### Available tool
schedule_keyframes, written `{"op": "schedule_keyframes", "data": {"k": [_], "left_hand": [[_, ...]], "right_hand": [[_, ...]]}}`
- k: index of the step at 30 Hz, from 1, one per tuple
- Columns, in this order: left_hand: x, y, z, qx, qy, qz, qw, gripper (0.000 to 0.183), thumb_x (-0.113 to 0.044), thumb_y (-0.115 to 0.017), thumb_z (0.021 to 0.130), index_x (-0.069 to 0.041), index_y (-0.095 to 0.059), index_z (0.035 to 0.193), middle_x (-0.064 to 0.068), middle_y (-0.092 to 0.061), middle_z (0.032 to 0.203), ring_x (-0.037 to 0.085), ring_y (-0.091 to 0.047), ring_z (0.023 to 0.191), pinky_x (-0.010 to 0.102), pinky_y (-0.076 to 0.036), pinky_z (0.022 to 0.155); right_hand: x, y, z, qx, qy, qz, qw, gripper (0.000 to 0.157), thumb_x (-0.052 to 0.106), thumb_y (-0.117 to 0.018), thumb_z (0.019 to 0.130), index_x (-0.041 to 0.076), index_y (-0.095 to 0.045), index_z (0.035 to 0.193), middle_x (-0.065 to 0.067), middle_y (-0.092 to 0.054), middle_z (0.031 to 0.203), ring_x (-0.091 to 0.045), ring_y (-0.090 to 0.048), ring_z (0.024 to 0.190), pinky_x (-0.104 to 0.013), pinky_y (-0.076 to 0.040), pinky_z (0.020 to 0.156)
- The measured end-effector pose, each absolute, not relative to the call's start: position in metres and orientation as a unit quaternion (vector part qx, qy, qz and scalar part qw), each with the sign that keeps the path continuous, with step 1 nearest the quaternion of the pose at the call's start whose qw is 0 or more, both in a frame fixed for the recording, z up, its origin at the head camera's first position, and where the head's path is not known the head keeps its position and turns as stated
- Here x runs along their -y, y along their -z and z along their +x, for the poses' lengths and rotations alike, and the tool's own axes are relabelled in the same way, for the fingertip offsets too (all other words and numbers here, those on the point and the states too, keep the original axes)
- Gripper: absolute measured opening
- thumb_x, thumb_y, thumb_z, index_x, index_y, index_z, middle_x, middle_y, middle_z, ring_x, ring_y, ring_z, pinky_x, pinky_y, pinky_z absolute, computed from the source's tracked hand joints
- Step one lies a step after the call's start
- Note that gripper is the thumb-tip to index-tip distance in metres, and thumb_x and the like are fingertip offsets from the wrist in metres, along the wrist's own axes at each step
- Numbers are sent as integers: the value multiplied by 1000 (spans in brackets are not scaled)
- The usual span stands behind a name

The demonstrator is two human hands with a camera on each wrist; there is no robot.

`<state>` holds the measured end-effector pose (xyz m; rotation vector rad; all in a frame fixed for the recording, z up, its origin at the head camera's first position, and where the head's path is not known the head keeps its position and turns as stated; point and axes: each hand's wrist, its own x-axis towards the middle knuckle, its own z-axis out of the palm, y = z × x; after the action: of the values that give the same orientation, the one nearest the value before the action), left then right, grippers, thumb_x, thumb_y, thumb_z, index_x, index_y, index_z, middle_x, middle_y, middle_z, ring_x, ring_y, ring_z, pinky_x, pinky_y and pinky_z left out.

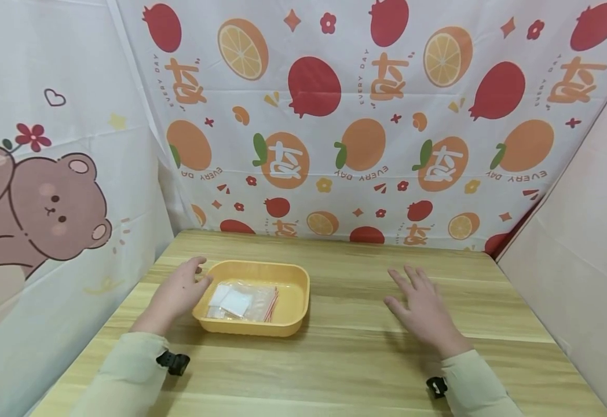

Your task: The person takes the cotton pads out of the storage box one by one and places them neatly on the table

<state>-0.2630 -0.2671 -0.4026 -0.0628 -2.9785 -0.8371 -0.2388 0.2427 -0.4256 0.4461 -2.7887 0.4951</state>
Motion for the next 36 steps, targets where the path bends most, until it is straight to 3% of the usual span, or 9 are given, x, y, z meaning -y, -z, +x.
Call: {"op": "schedule_keyframes", "data": {"k": [10,17,25,29,36], "left_hand": [[286,417,-271,939,344,0,-9,46,-23,-47,107,4,-45,145,30,-57,127,40,-57,111,51,-51,86],[293,425,-273,909,415,3,-40,46,-19,-48,107,6,-44,145,24,-58,121,30,-59,100,36,-53,75],[297,428,-276,873,483,0,-63,46,-19,-47,108,5,-43,147,23,-55,118,28,-59,96,33,-53,70],[299,430,-277,868,493,-6,-63,46,-18,-46,108,6,-42,147,23,-54,117,28,-58,94,33,-53,69],[304,438,-280,845,530,-12,-76,47,-18,-48,108,7,-40,148,21,-54,112,25,-58,91,33,-55,66]], "right_hand": [[-210,411,-239,915,-352,196,32,64,55,-46,105,24,-34,160,-14,-25,164,-39,-23,148,-67,-23,113],[-180,401,-241,876,-439,200,-29,60,55,-46,104,29,-36,158,0,-32,161,-28,-26,149,-59,-23,116],[-142,392,-247,817,-534,187,-108,56,56,-49,103,35,-41,154,3,-42,155,-23,-40,141,-54,-29,115],[-121,387,-249,779,-581,190,-136,53,46,-48,106,30,-39,156,-1,-42,155,-25,-43,139,-51,-31,115],[-80,386,-251,691,-673,181,-191,57,30,-46,109,8,-31,158,-17,-40,154,-33,-45,137,-48,-38,111]]}}
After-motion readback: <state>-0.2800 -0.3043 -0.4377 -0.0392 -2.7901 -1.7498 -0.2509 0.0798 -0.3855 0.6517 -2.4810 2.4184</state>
